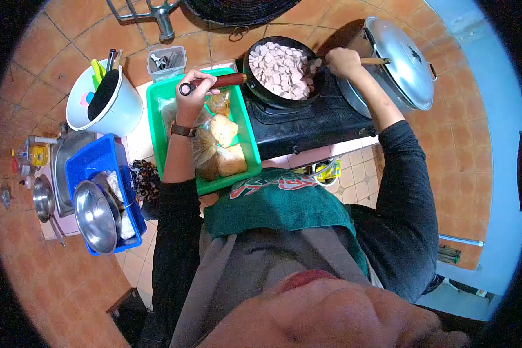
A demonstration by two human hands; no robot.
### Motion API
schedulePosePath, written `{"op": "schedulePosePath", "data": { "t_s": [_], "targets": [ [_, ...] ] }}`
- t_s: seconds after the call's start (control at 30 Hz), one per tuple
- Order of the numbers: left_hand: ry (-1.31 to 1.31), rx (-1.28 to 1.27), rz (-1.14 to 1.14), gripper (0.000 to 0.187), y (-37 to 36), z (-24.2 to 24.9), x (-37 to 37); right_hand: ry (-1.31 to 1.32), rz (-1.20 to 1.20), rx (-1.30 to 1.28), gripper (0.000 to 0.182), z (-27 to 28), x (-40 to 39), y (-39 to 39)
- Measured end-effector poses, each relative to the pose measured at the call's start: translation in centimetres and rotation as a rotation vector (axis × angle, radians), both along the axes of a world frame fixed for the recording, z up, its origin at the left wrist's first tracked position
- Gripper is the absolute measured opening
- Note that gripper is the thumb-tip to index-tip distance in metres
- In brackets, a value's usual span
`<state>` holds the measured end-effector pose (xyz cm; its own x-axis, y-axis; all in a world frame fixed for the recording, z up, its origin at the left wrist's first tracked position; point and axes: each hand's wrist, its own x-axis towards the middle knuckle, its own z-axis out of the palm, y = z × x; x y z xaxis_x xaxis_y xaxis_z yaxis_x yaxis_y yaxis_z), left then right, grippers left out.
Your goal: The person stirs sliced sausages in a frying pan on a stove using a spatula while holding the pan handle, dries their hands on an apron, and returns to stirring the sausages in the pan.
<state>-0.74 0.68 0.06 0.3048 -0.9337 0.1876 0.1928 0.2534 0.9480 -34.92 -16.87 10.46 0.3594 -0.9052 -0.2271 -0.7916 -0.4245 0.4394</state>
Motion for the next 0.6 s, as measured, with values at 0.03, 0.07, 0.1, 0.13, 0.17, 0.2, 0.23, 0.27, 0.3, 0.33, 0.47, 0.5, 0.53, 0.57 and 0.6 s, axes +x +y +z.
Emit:
{"op": "schedulePosePath", "data": {
  "t_s": [0.03,0.07,0.1,0.13,0.17,0.2,0.23,0.27,0.3,0.33,0.47,0.5,0.53,0.57,0.6],
  "targets": [
    [0.012,0.003,0.003,0.007,0.0,0.0,0.0,0.001,-0.002,-0.001,0.028,-0.1,0.4,0.9],
    [0.014,0.002,0.000,0.007,0.0,-0.1,-0.1,0.022,0.027,0.048,0.026,-0.4,0.8,1.9],
    [0.014,-0.010,0.001,0.006,0.0,0.0,-0.1,0.042,0.057,0.097,0.025,-0.6,1.3,2.7],
    [0.013,-0.023,0.004,0.006,0.0,0.0,-0.1,0.067,0.015,0.200,0.028,-0.4,2.4,3.8],
    [0.013,-0.021,0.003,0.006,-0.1,0.0,-0.1,0.061,0.021,0.268,0.030,0.1,3.1,5.4],
    [0.004,-0.023,0.004,0.006,-0.2,-0.1,-0.1,0.044,0.042,0.332,0.031,-0.3,3.5,6.1],
    [-0.004,-0.024,0.006,0.006,-0.1,-0.1,-0.1,0.028,0.065,0.397,0.032,-0.9,3.7,6.4],
    [-0.002,-0.022,0.007,0.006,-0.1,-0.1,-0.1,-0.136,0.138,0.486,0.034,-3.5,3.1,5.6],
    [-0.003,-0.027,0.001,0.006,0.0,0.1,-0.1,-0.302,0.210,0.572,0.035,-5.9,2.5,4.8],
    [-0.005,-0.034,-0.004,0.006,0.0,0.2,-0.1,-0.399,0.200,0.545,0.037,-6.6,3.4,5.5],
    [0.013,-0.037,-0.016,0.007,-0.1,-0.1,-0.1,-0.571,0.142,0.484,0.036,-6.2,8.1,7.3],
    [0.013,-0.045,-0.019,0.007,-0.2,-0.2,0.0,-0.545,0.114,0.480,0.036,-4.9,9.0,7.6],
    [0.015,-0.054,-0.020,0.007,-0.1,-0.3,0.1,-0.563,0.118,0.466,0.035,-6.7,9.3,5.9],
    [0.014,-0.057,-0.022,0.007,-0.2,-0.3,0.1,-0.564,0.118,0.463,0.035,-8.4,8.8,4.5],
    [0.016,-0.051,-0.021,0.007,-0.2,-0.3,0.1,-0.496,0.041,0.420,0.034,-7.7,9.5,4.5]
  ]
}}
